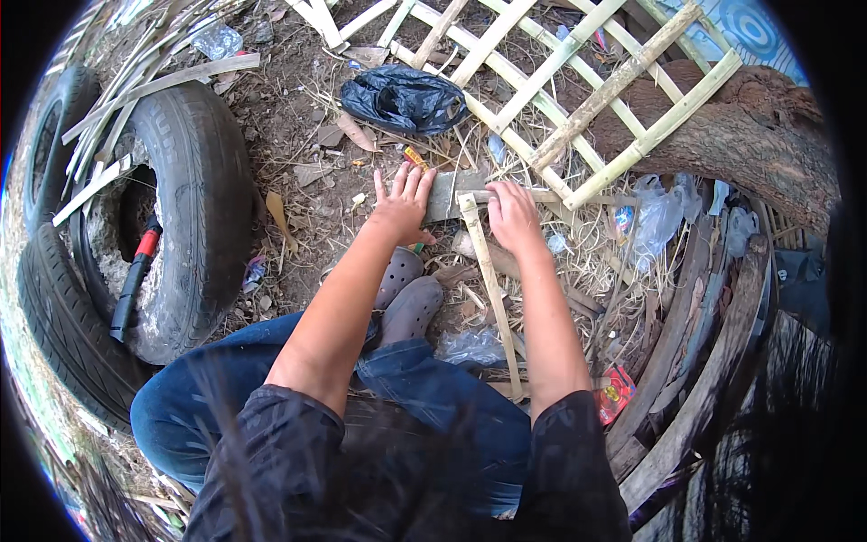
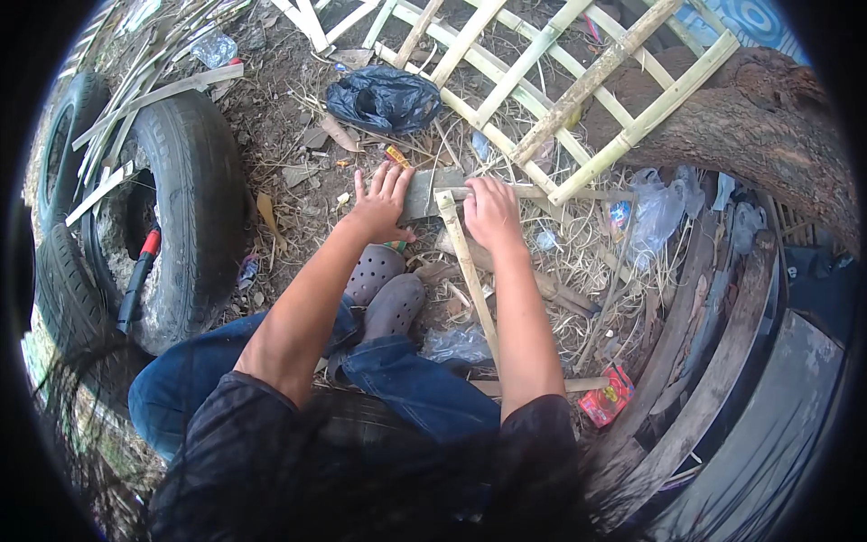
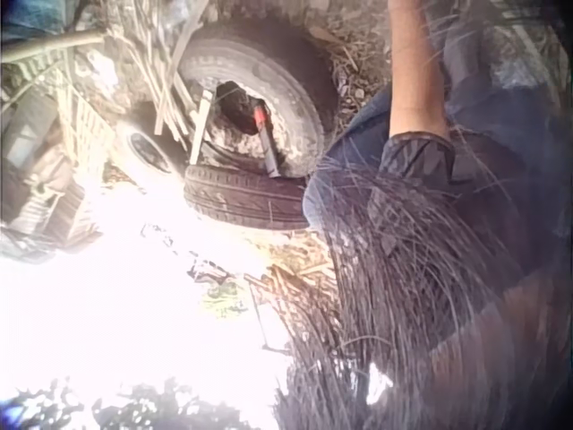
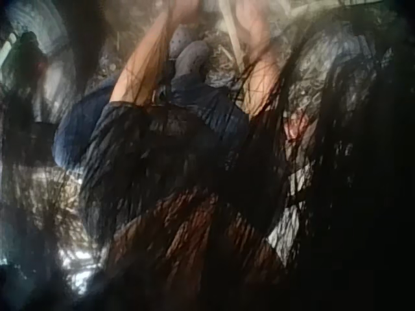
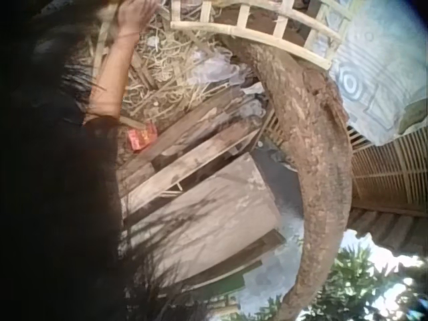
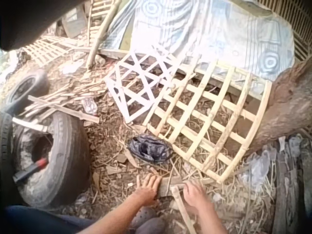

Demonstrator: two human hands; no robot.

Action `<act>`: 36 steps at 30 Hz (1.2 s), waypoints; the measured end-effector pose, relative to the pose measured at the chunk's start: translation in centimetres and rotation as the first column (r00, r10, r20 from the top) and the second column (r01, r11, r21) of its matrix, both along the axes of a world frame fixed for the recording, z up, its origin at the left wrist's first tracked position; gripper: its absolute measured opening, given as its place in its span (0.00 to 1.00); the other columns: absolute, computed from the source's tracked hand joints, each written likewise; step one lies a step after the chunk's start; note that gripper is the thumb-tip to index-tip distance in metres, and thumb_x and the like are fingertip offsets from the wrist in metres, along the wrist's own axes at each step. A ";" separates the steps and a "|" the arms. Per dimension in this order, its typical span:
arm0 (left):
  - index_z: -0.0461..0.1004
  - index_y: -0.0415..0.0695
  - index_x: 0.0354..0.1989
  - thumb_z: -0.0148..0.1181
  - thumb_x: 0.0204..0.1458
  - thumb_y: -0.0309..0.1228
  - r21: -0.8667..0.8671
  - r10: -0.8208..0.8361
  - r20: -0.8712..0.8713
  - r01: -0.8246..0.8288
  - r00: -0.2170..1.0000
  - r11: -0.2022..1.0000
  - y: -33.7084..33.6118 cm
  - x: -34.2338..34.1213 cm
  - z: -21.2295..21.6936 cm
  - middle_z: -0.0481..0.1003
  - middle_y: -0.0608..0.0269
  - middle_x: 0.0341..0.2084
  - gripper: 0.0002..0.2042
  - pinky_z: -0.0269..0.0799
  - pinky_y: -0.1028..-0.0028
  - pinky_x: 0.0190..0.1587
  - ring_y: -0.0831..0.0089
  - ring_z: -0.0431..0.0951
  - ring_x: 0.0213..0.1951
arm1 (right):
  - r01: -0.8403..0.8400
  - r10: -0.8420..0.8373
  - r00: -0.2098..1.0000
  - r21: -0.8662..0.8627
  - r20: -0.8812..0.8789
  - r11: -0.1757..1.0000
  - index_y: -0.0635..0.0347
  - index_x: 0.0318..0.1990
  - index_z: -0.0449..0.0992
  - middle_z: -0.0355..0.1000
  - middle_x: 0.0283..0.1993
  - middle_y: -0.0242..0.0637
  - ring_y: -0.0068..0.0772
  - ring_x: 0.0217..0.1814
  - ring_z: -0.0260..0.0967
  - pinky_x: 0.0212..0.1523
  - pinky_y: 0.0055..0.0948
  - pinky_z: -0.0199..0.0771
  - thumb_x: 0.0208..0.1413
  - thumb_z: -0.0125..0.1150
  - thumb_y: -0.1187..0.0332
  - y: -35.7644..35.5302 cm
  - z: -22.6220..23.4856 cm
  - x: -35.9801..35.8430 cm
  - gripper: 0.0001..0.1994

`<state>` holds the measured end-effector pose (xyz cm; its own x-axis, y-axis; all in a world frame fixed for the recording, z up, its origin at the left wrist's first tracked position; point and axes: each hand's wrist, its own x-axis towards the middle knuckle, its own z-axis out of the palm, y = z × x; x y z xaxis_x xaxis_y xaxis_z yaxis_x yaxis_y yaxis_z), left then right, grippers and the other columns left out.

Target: The person constructs a wooden frame by hammering nails into bamboo strips and then uses a machete to shave and refine the edges of a long bamboo pole.

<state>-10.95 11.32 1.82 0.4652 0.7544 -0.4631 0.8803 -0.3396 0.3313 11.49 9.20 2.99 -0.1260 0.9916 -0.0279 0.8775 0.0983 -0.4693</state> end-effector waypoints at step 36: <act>0.56 0.40 0.65 0.71 0.43 0.45 -0.485 0.013 0.763 0.559 0.646 0.673 -15.3 1.9 18.9 0.64 0.43 0.59 0.42 0.54 0.65 0.65 0.58 0.60 0.64 | -0.159 -0.020 0.965 0.644 0.262 0.748 0.57 0.16 0.63 0.62 0.17 0.34 0.36 0.21 0.62 0.25 0.33 0.59 0.38 0.62 0.80 -17.2 25.9 -2.1 0.12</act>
<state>-9.05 -3.96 20.74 0.9629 0.1708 -0.2089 0.2071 0.0281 0.9779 9.38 -8.04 28.88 -0.2738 0.7632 0.5853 0.9292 0.3669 -0.0437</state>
